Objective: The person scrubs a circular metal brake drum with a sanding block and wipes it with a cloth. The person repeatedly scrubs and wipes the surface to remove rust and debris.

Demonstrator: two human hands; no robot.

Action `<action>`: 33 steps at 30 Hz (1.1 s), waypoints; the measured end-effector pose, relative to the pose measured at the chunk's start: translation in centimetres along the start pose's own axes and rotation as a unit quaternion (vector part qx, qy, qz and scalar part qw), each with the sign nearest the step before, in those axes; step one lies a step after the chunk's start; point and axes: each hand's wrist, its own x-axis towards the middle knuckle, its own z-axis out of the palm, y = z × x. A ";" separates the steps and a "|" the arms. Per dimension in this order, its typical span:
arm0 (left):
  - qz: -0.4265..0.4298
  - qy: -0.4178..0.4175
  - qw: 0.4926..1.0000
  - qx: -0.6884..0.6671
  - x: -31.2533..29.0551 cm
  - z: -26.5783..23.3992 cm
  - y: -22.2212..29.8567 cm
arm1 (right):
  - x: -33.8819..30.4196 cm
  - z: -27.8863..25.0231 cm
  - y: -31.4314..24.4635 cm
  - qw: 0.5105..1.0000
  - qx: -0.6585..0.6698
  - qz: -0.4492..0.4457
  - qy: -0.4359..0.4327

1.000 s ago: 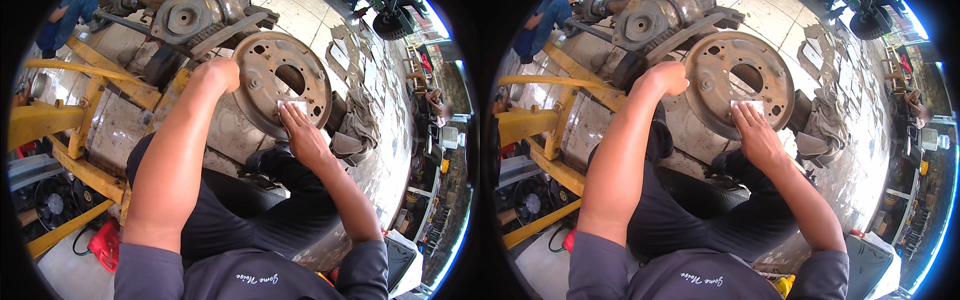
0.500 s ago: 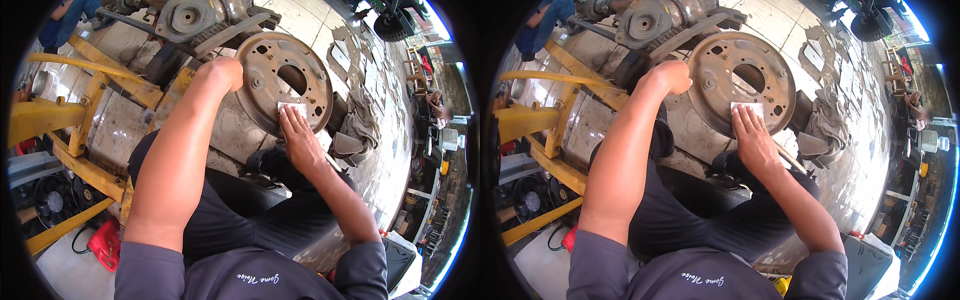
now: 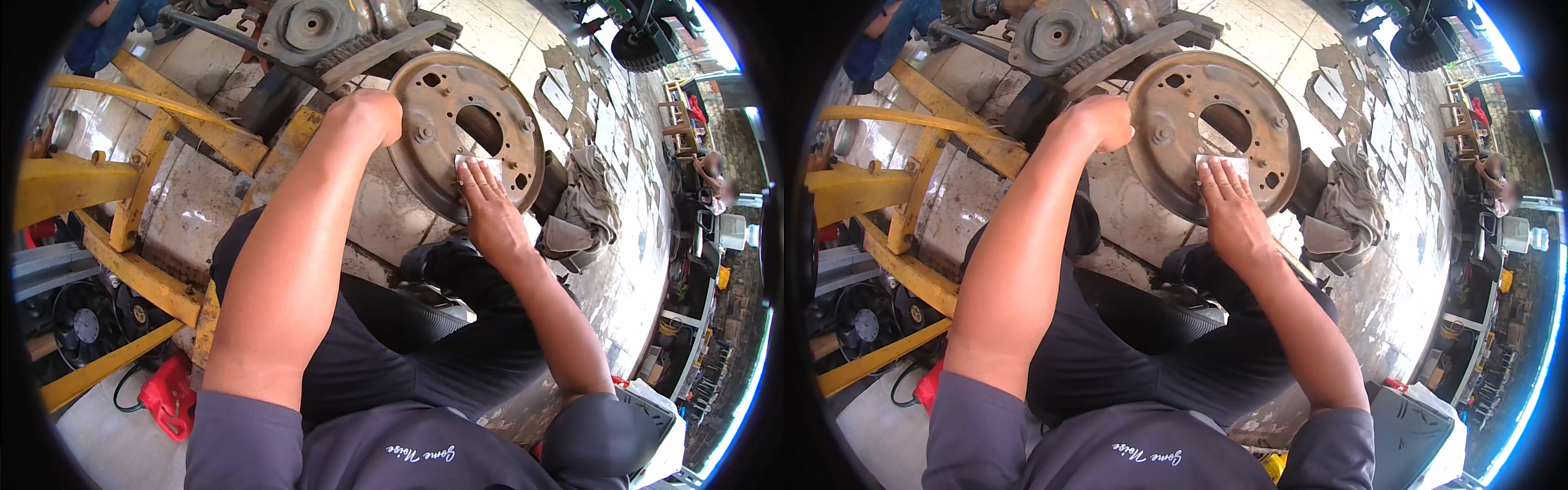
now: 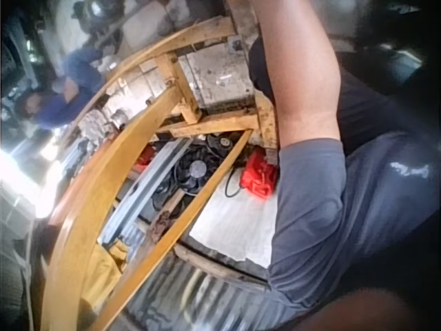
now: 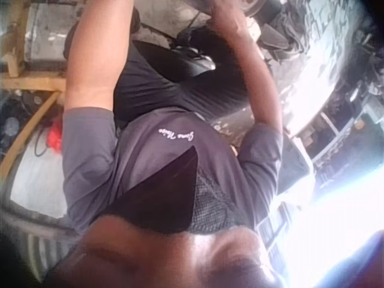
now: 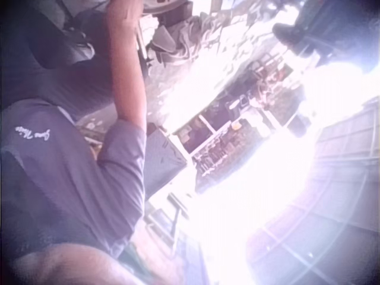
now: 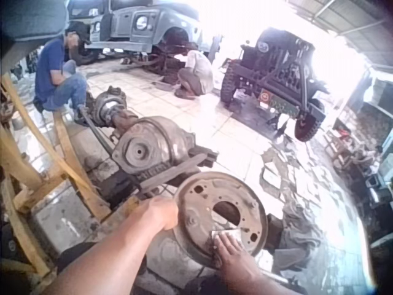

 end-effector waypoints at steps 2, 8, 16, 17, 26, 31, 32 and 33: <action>-0.014 0.001 1.000 -0.003 0.0 0.1 -0.1 | -0.1 -0.7 0.8 0.999 0.033 0.015 -0.004; -0.011 -0.016 1.000 0.012 0.3 0.0 -0.1 | -0.6 -0.6 -0.1 0.998 0.034 -0.005 0.045; -0.013 -0.010 1.000 0.008 0.1 -0.1 0.0 | -0.9 0.9 -1.4 0.999 -0.023 0.032 0.013; -0.013 -0.009 1.000 0.010 0.2 -0.1 0.1 | -0.6 1.0 -1.3 0.999 -0.025 0.033 0.021; -0.009 -0.012 1.000 0.005 0.4 0.0 0.1 | -0.3 0.2 0.2 0.999 -0.006 -0.032 0.003; -0.004 0.006 1.000 -0.014 0.2 0.4 -0.4 | -0.6 0.2 -0.4 1.000 -0.005 -0.026 0.004; 0.001 -0.001 1.000 -0.003 0.5 0.4 -0.6 | -0.7 0.3 -0.2 0.999 -0.023 -0.040 -0.007; 0.006 -0.009 1.000 0.008 0.8 0.5 -0.8 | -0.4 0.2 -0.1 0.999 -0.017 -0.040 -0.003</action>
